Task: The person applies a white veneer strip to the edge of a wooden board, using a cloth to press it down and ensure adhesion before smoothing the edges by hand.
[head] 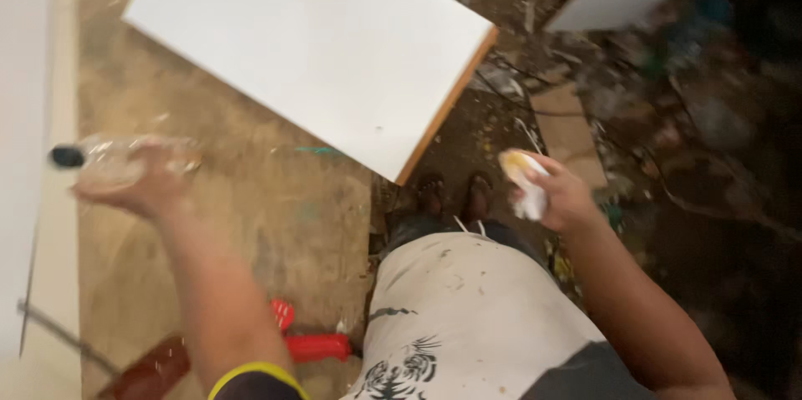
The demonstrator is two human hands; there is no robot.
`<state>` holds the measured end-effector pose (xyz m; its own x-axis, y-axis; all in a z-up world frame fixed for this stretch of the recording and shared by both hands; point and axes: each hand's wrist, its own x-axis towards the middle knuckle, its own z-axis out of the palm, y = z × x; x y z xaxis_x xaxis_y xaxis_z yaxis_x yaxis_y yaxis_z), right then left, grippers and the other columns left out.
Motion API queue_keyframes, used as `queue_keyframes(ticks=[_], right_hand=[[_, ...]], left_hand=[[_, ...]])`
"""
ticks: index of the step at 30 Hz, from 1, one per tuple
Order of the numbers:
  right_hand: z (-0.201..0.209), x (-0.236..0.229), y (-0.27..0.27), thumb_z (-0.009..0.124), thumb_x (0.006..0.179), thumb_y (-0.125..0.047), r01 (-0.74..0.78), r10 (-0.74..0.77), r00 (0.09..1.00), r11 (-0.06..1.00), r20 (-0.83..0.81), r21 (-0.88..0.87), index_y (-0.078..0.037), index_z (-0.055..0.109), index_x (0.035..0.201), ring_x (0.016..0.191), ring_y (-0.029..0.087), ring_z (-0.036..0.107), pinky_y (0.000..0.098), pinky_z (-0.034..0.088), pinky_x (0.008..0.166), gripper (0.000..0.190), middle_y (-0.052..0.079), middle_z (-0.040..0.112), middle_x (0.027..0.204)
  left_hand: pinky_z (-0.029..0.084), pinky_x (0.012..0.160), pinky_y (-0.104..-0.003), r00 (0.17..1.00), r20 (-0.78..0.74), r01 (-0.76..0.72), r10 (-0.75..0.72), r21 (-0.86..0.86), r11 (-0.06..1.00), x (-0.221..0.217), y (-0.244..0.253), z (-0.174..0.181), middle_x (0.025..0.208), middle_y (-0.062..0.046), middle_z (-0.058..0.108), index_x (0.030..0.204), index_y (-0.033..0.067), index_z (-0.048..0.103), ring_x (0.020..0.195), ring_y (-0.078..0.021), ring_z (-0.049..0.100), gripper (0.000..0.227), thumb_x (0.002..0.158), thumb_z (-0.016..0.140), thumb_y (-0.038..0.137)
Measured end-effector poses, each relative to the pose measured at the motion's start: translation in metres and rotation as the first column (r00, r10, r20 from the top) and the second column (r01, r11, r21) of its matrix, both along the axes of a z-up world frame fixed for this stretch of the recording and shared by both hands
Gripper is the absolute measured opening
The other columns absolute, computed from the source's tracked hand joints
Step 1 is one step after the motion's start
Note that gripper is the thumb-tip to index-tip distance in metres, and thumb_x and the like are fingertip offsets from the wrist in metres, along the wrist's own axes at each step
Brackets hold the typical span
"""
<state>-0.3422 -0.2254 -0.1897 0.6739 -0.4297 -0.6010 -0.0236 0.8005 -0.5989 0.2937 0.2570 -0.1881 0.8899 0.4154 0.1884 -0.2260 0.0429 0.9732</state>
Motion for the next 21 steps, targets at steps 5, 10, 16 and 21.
queue_keyframes(ticks=[5,10,16,21], right_hand=[[0.051,0.034,0.041,0.067,0.115,-0.023,0.077,-0.11,0.982,0.976,0.153,0.205,0.01,0.055,0.166,0.073,0.035,0.072,0.0529,0.066,0.078,0.062,0.039,0.072,0.121],[0.08,0.04,0.063,0.072,0.112,-0.021,0.051,-0.087,0.976,0.982,0.199,0.18,0.008,0.064,0.159,0.074,0.036,0.069,0.0522,0.063,0.075,0.056,0.041,0.075,0.126],[0.083,0.044,0.094,0.071,0.11,-0.016,0.182,-0.192,0.949,0.981,0.251,0.06,0.003,0.072,0.154,0.071,0.035,0.078,0.0595,0.069,0.07,0.048,0.04,0.081,0.123],[0.073,0.046,0.11,0.073,0.109,-0.023,0.214,-0.208,0.952,0.977,0.225,0.0,0.002,0.073,0.153,0.068,0.033,0.078,0.0549,0.07,0.067,0.051,0.035,0.083,0.118]], left_hand=[[0.051,0.146,-0.054,0.994,0.1,-0.015,-0.05,0.565,0.825,0.018,0.011,-0.007,0.19,-0.025,0.026,0.183,0.0114,0.007,0.179,-0.0398,0.048,0.16,0.098,0.142,0.024],[0.069,0.095,-0.047,0.986,0.055,0.071,-0.156,0.711,0.7,-0.04,-0.06,0.088,0.128,-0.012,0.083,0.138,0.0095,0.064,0.112,-0.0296,0.085,0.067,0.091,0.111,0.006],[0.063,0.096,-0.067,0.751,-0.428,0.594,-0.503,0.771,0.229,-0.147,-0.118,0.155,0.122,-0.025,0.079,0.14,0.0083,0.072,0.113,-0.0519,0.079,0.079,0.076,0.109,0.034],[0.068,0.101,-0.055,0.414,-0.629,0.711,-0.658,0.675,-0.198,-0.256,-0.186,0.183,0.121,-0.013,0.084,0.143,0.019,0.076,0.117,-0.0402,0.083,0.083,0.072,0.109,0.045]])
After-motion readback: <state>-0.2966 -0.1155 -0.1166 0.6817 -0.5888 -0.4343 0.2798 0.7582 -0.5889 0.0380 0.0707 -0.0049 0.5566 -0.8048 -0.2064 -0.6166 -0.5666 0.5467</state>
